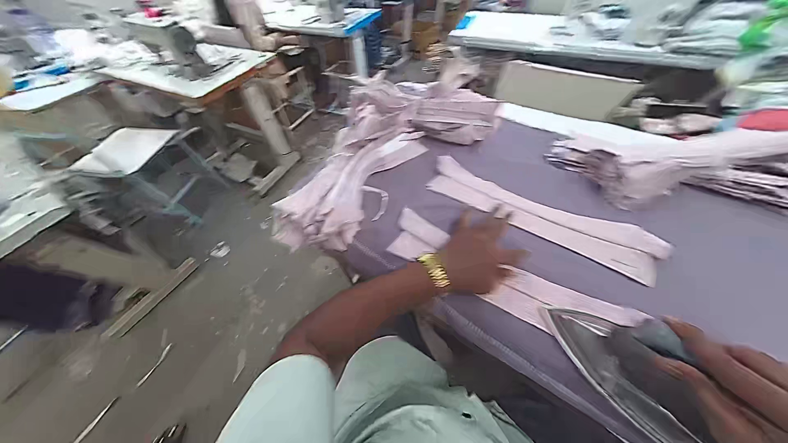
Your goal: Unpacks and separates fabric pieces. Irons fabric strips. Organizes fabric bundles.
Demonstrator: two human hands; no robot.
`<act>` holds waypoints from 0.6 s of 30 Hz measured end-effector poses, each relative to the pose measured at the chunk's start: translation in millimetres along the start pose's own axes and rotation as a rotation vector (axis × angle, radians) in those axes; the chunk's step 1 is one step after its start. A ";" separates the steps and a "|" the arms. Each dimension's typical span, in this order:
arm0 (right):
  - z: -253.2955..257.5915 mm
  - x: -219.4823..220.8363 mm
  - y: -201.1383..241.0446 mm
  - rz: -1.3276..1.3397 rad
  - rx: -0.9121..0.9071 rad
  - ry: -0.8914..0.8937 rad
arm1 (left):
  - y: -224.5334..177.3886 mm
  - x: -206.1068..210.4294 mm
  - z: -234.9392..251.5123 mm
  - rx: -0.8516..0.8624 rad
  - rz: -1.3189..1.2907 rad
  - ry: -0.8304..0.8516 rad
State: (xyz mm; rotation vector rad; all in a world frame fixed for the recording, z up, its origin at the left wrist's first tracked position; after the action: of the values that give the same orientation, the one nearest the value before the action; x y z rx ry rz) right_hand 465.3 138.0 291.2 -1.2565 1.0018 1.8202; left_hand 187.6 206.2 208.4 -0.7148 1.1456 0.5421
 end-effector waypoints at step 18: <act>3.8 0.9 -0.6 0.088 0.087 -0.171 | 41.9 -2.6 -24.6 0.179 -0.026 0.045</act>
State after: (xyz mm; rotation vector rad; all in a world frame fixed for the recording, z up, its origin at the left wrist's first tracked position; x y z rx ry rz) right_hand 464.0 141.8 291.1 -1.0007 1.0419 1.8944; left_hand 141.7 215.5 195.3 -0.5885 1.2088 0.3976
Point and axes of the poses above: each hand's wrist, its own z-axis towards the middle knuckle, its own x-axis out of the palm, y = z × x, the point moved 5 cm from there along z, towards the middle knuckle, and after that the axes turned 11 degrees about x, right-handed, at the moved point
